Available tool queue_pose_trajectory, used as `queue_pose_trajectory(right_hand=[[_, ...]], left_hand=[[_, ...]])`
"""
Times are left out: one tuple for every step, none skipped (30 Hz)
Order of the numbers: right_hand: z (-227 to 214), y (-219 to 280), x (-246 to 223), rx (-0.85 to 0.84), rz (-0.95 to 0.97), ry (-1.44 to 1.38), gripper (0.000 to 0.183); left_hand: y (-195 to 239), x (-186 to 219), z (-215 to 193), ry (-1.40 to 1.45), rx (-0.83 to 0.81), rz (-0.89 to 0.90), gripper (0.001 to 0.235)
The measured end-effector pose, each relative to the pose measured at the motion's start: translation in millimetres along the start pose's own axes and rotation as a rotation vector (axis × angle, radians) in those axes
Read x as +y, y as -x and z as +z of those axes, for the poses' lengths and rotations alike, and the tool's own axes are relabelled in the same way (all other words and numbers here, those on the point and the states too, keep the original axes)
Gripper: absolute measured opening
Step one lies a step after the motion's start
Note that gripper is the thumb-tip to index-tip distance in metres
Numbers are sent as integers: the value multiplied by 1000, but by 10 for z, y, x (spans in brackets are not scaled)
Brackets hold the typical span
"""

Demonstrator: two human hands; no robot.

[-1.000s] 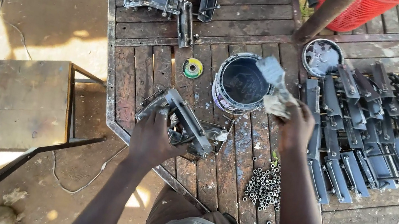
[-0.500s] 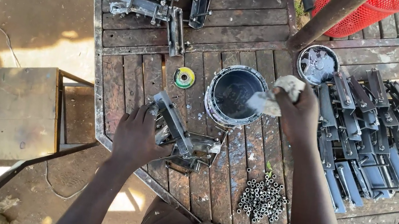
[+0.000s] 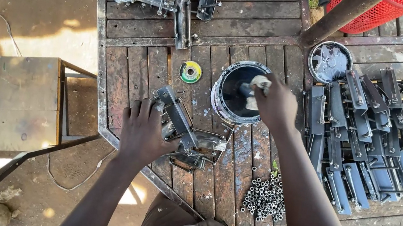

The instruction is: Coating metal components with a black substance using a brush and cloth on a fabrication table.

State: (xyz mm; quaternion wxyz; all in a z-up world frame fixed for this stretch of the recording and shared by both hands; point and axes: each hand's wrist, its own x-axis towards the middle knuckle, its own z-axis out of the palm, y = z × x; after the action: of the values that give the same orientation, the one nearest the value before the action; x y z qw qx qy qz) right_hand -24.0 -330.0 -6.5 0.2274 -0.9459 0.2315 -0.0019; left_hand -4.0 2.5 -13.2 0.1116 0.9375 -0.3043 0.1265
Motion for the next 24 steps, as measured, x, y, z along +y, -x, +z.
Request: queue_pose_trajectory(right_hand=[[-114, 37, 7, 2, -2, -3, 34], [-228, 94, 19, 37, -28, -138, 30], [-345, 155, 40, 72, -55, -272, 26], [-374, 214, 70, 83, -44, -267, 26], [-406, 273, 105, 80, -29, -307, 26], [-438, 329, 137, 79, -14, -349, 27], [-482, 386, 156, 90, -4, -345, 27], [-504, 433, 149, 90, 29, -386, 33], [-528, 481, 140, 89, 62, -428, 40], [-605, 556, 8, 103, 67, -428, 40], [-682, 632, -126, 72, 88, -404, 37], [-753, 710, -261, 40, 106, -381, 33], [-693, 700, -150, 52, 109, -380, 33], [-624, 677, -55, 44, 73, -377, 36], [-554, 653, 37, 36, 37, -373, 39], [-604, 677, 29, 42, 33, -380, 39], [-652, 701, 20, 60, 39, -398, 34], [-703, 732, 15, 78, 47, -415, 31], [-690, 746, 113, 83, 47, -422, 31], [-681, 771, 222, 118, 92, -483, 27], [-671, 795, 334, 152, 137, -545, 24], [-655, 856, 388, 159, 140, -552, 24], [-638, 915, 443, 235, 201, -755, 26], [-631, 971, 508, 315, 260, -958, 27]], left_hand=[[-13, 24, -82, -3, 2, 1, 99], [-24, 49, -166, 17, -52, -22, 91], [-32, 83, -251, 38, -106, -45, 84], [-17, 73, -241, 47, -105, -31, 84], [-4, 71, -229, 48, -118, -39, 82], [3, 66, -219, 47, -130, -46, 80], [2, 108, -199, 55, -128, -32, 80], [5, 122, -193, 47, -138, -31, 80], [9, 137, -191, 37, -147, -30, 81], [-4, 170, -210, 41, -141, -17, 81], [-14, 204, -232, 42, -153, -17, 82], [-10, 239, -254, 43, -165, -20, 84], [-3, 270, -242, 45, -158, -11, 84], [6, 285, -245, 35, -139, 5, 84], [16, 299, -248, 24, -121, 21, 85], [41, 300, -244, 16, -115, 24, 85], [66, 300, -239, 4, -124, 30, 86], [91, 302, -234, -8, -135, 38, 89], [112, 292, -230, -13, -132, 43, 89], [136, 295, -220, -21, -136, 35, 93], [161, 300, -207, -29, -141, 28, 99], [159, 327, -239, -33, -139, 36, 99], [156, 356, -270, -42, -186, 0, 99], [143, 395, -292, -50, -231, -34, 100]])
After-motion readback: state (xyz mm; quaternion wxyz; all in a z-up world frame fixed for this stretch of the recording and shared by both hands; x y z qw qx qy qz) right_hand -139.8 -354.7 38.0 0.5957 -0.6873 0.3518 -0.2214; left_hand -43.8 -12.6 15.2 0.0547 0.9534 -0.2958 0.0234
